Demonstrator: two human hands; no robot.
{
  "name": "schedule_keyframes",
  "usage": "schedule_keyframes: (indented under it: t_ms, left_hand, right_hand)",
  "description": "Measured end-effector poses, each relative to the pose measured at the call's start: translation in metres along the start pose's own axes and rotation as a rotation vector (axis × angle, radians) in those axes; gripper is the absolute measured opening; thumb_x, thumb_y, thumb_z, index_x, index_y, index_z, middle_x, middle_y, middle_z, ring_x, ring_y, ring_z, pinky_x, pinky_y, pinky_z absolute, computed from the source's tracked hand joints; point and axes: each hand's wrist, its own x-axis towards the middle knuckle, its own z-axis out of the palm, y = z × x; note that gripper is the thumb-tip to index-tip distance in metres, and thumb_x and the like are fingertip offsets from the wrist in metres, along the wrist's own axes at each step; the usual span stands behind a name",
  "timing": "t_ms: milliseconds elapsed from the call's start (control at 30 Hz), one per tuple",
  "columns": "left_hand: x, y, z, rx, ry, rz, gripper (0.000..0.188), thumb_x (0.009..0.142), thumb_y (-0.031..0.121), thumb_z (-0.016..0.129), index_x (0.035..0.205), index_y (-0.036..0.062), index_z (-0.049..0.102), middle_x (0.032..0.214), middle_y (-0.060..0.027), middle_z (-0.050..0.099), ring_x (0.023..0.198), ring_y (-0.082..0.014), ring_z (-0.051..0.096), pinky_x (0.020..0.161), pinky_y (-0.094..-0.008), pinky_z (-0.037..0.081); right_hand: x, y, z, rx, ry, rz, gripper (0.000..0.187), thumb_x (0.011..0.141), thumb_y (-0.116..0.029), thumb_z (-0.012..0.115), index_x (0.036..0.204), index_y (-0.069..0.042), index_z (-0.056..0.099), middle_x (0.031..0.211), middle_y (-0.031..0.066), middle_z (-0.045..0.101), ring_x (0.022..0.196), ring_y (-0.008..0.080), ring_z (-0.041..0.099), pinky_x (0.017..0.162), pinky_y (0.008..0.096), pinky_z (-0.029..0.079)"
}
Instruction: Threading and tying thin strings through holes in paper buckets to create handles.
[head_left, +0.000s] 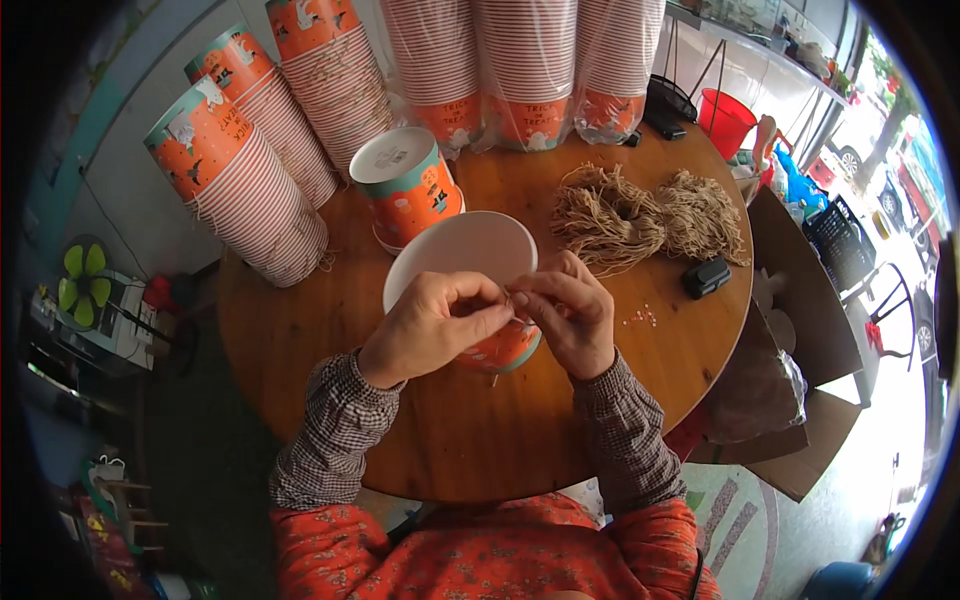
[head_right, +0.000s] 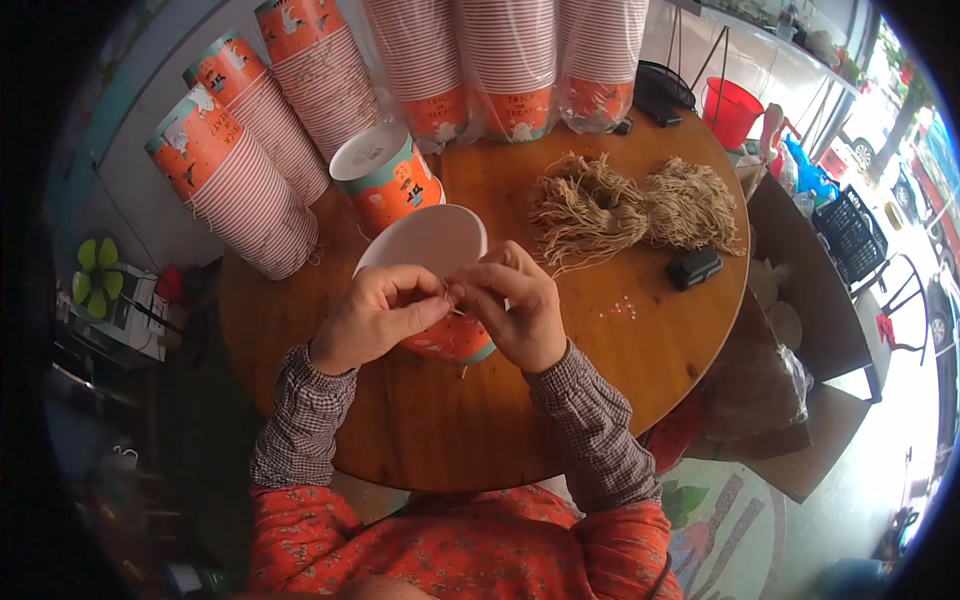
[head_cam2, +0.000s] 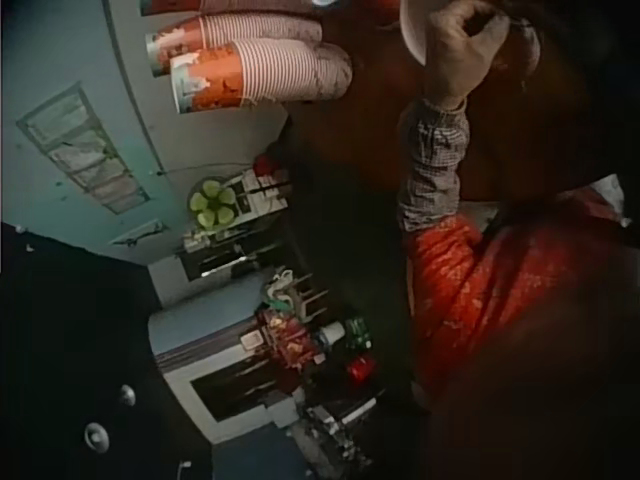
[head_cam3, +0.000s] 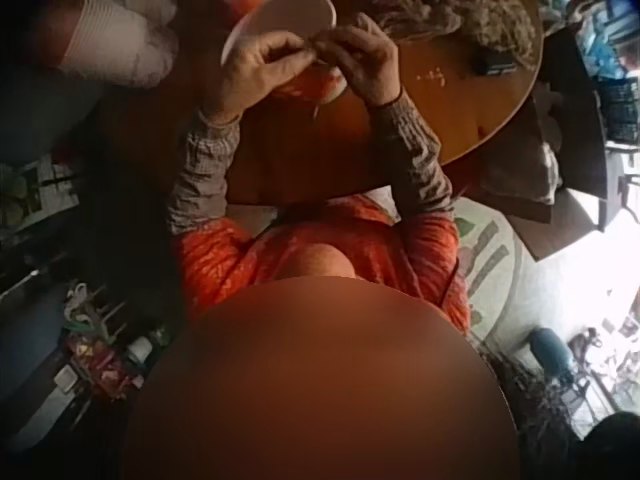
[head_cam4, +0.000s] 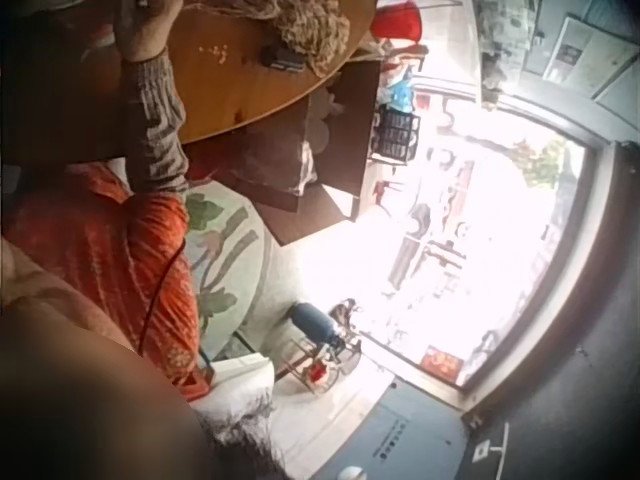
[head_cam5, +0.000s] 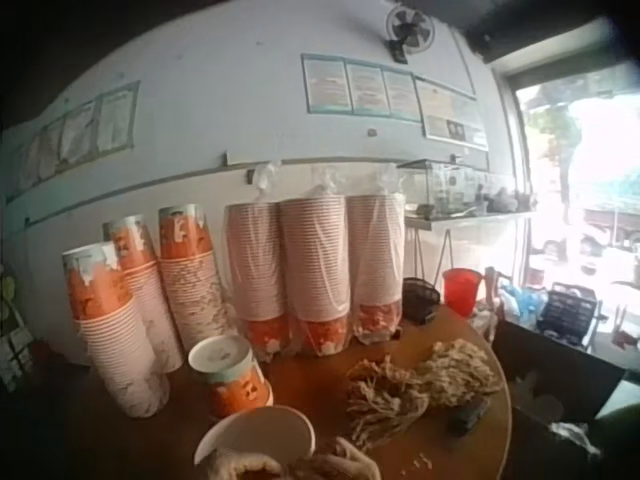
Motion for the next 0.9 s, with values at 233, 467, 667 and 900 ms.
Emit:
schedule_keyframes:
  t_ms: [233,467,667,900]
  left_hand:
    - [-0.001,0.003,-0.004,-0.377,0.134,-0.252,0.014,0.094,0.011,0.059,0.094,-0.0024,0.062,0.072,0.0024,0.057,0.052,0.0003,0.042,0.045,-0.0145,0.031]
    - [0.001,0.003,-0.002,-0.413,0.206,-0.186,0.016,0.094,0.012,0.058,0.094,-0.0037,0.062,0.073,0.0009,0.058,0.054,-0.0002,0.043,0.048,-0.0145,0.034]
    - [0.002,0.003,0.001,-0.362,0.165,-0.200,0.015,0.094,0.010,0.058,0.095,-0.0042,0.062,0.073,0.0004,0.058,0.055,-0.0005,0.044,0.050,-0.0148,0.035]
    - [0.004,0.002,0.000,-0.371,0.174,-0.185,0.015,0.094,0.010,0.058,0.094,-0.0048,0.062,0.073,-0.0001,0.058,0.056,-0.0013,0.045,0.051,-0.0152,0.036]
  right_hand:
    - [-0.002,0.010,-0.011,0.488,0.069,0.290,0.008,0.090,-0.005,0.062,0.096,0.000,0.064,0.088,0.0002,0.060,0.078,0.0068,0.055,0.069,0.0223,0.046]
    - [-0.008,0.012,0.000,0.546,-0.006,0.262,0.017,0.086,0.000,0.067,0.102,0.003,0.063,0.089,0.0063,0.066,0.081,0.0106,0.063,0.071,0.0239,0.053]
    - [-0.007,0.018,-0.004,0.505,-0.013,0.268,0.017,0.086,0.004,0.065,0.102,0.004,0.064,0.094,0.0071,0.066,0.084,0.0102,0.062,0.073,0.0240,0.053]
    - [-0.002,0.020,-0.004,0.418,0.012,0.211,0.010,0.084,0.004,0.068,0.091,0.000,0.063,0.094,0.0032,0.062,0.085,0.0093,0.060,0.075,0.0222,0.050]
